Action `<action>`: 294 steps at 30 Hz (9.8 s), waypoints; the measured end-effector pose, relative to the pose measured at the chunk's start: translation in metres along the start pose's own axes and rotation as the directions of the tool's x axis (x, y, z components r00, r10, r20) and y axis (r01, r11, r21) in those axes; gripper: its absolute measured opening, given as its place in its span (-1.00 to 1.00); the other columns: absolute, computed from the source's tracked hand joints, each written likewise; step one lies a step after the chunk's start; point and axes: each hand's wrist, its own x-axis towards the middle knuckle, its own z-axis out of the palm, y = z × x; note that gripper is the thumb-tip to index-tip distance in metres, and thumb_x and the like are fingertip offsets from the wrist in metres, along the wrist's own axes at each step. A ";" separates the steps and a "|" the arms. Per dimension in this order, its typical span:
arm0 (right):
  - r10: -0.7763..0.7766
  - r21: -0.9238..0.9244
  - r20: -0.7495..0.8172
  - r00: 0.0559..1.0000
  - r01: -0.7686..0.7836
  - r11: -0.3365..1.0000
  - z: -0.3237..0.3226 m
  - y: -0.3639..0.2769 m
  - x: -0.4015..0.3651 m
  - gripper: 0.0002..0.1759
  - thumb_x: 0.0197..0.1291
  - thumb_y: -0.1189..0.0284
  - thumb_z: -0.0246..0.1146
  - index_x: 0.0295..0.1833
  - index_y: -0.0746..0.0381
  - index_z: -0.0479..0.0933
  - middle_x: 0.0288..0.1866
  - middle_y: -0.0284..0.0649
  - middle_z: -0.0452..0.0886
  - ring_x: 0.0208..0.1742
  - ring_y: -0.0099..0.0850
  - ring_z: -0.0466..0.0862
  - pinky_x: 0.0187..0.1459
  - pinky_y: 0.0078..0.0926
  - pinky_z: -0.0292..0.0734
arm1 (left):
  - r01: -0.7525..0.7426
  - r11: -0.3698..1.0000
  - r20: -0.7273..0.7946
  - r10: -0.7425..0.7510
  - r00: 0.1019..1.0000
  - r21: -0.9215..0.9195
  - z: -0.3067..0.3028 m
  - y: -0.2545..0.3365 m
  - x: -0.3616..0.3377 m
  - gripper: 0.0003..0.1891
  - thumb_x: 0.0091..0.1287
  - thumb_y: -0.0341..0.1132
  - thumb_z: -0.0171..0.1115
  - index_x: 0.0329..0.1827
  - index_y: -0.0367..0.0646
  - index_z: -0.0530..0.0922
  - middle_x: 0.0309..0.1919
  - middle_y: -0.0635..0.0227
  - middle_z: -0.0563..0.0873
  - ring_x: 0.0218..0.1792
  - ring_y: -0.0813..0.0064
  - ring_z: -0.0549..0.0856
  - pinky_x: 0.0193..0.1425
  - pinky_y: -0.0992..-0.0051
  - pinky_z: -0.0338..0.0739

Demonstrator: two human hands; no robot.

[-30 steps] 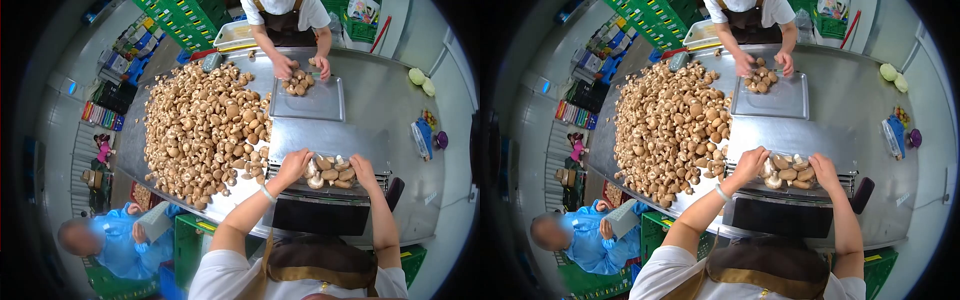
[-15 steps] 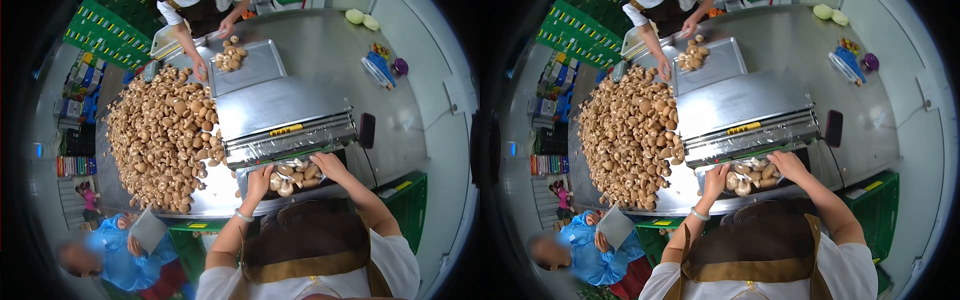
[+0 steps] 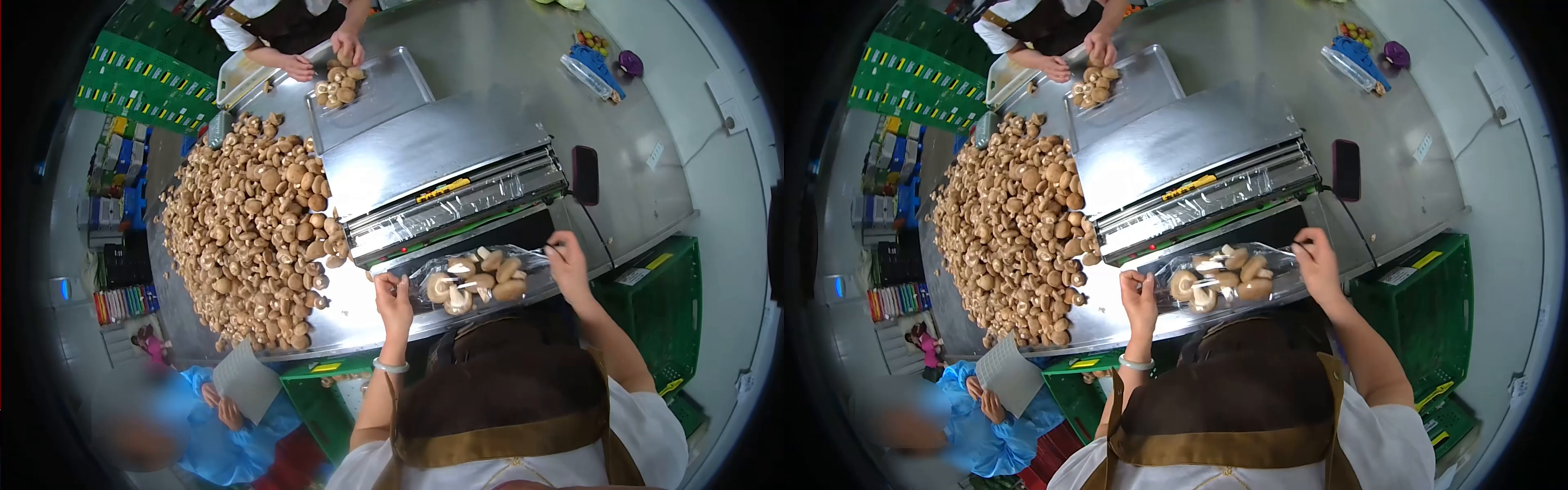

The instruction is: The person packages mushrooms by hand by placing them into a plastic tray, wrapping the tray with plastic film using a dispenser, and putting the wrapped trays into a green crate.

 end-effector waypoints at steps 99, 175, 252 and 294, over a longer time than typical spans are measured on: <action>-0.342 -0.354 0.576 0.743 0.603 0.715 0.229 -0.151 0.210 -0.75 0.26 0.46 0.30 0.03 0.29 0.61 -0.07 -0.14 0.70 -0.15 -0.32 0.68 -0.03 -0.37 0.58 | -0.113 0.986 0.245 0.140 0.959 -0.124 -0.091 0.004 0.388 -0.25 0.35 -0.14 0.40 0.47 -0.35 0.28 0.24 0.08 0.57 0.06 0.36 0.65 0.09 0.42 0.59; -0.648 -0.323 0.488 0.585 0.810 0.489 0.193 -0.087 0.241 -0.75 0.26 0.35 0.26 -0.01 0.24 0.52 -0.05 -0.11 0.68 0.09 -0.06 0.62 0.21 -0.11 0.45 | -0.633 0.691 0.401 0.500 0.767 0.349 0.082 0.073 0.220 -0.29 0.20 -0.07 0.36 0.38 -0.22 0.40 0.32 0.09 0.51 0.43 -0.07 0.31 0.53 0.02 0.08; -0.024 -0.471 0.203 0.979 0.119 0.874 0.041 0.028 0.045 -0.71 0.37 0.25 0.24 -0.09 0.29 0.48 -0.38 0.06 0.67 -0.26 0.04 0.70 -0.20 -0.13 0.57 | -0.031 0.980 -0.010 0.034 0.999 0.196 0.041 -0.010 -0.007 -0.85 0.47 -0.36 0.20 -0.11 -0.28 0.49 -0.41 0.14 0.66 -0.41 0.26 0.66 -0.27 0.31 0.52; 0.118 -0.321 0.842 0.526 0.313 0.894 0.024 -0.142 -0.069 -0.08 -0.36 0.26 0.69 0.21 0.32 0.50 0.00 -0.14 0.69 0.13 -0.26 0.67 0.28 -0.34 0.42 | 0.779 0.514 0.927 0.100 0.361 -0.359 0.035 0.075 -0.103 -0.67 0.55 -0.27 0.08 0.28 -0.21 0.43 0.13 0.36 0.59 0.13 0.60 0.57 0.21 0.53 0.50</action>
